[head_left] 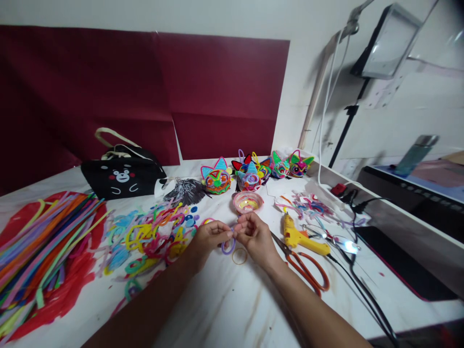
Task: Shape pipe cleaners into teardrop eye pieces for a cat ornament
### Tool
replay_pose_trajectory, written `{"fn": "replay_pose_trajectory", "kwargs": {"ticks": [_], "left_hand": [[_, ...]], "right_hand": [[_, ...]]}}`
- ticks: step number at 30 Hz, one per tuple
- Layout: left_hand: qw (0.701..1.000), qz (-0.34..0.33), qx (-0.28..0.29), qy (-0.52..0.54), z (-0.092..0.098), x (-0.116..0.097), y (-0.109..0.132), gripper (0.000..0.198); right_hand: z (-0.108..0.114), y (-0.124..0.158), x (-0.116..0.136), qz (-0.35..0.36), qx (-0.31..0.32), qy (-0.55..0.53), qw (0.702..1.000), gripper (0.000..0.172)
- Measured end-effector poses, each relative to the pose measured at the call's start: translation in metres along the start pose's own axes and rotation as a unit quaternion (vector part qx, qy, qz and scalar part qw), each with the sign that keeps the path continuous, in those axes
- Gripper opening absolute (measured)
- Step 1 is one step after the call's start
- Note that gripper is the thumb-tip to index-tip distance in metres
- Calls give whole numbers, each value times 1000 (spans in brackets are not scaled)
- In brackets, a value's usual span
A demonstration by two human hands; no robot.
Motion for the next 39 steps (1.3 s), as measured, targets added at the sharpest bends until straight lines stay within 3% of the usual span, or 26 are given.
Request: {"fn": "replay_pose_trajectory", "kwargs": {"ticks": [7, 17, 22, 29, 39], "left_hand": [[999, 24, 10, 33, 0, 4, 0, 36], [1000, 2, 12, -12, 5, 10, -5, 32], [1000, 0, 14, -22, 6, 11, -5, 33], [999, 50, -7, 9, 5, 10, -3, 41], [999, 38, 12, -2, 7, 13, -6, 34]], "right_hand": [[-3, 3, 4, 15, 19, 30, 999, 28], [-4, 6, 14, 50, 38, 143, 988, 20], [-3, 6, 16, 66, 31, 186, 980, 19], [-3, 7, 21, 96, 30, 225, 969, 17], [-4, 8, 22, 122, 34, 273, 954, 21]]}}
Point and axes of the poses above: each hand's wrist, its own y-axis away from the middle knuckle, its own z-axis out of the back of the hand, x = y × z, the point moved 6 cm from there along -y, towards the middle knuckle, and after that the axes turned 2 degrees about z, right-handed, at the moved point
